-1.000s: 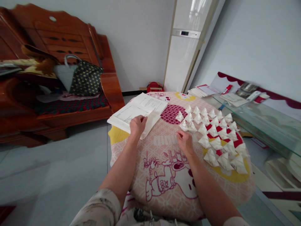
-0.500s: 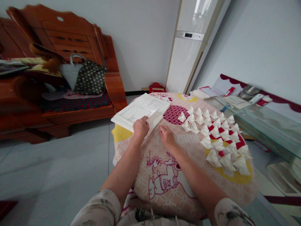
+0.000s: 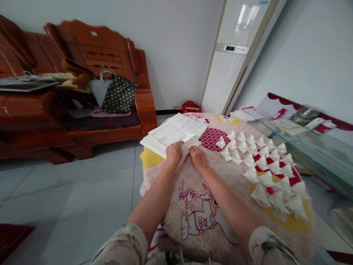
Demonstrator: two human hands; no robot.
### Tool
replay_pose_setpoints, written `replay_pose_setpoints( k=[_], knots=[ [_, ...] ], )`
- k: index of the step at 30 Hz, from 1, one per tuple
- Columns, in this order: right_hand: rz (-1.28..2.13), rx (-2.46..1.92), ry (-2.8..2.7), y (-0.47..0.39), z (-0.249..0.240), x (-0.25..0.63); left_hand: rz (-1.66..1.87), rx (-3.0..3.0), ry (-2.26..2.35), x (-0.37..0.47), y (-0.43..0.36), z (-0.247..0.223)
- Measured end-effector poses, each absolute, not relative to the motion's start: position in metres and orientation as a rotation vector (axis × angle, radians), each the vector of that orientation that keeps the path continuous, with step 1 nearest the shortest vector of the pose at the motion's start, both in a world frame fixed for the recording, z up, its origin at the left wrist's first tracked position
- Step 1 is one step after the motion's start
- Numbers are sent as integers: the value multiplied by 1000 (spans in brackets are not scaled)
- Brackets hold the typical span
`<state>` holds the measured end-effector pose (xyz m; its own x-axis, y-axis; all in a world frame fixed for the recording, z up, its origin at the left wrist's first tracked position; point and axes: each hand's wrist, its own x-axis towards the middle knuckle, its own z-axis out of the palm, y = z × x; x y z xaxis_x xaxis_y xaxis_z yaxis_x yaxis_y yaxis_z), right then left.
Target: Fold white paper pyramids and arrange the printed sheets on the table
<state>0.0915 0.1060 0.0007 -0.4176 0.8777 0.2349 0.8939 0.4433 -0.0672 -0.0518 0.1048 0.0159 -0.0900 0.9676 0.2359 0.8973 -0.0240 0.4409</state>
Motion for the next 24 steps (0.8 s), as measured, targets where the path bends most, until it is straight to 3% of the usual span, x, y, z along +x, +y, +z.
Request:
replay_pose_setpoints(
  k=[14,24],
  knots=[
    [-35,-1763,-2534,-51,11,172,634,2011,2166,-46,108,20],
    [-186,-1524,-2520,17,7,143,670,2049,2203,-44,107,19]
  ],
)
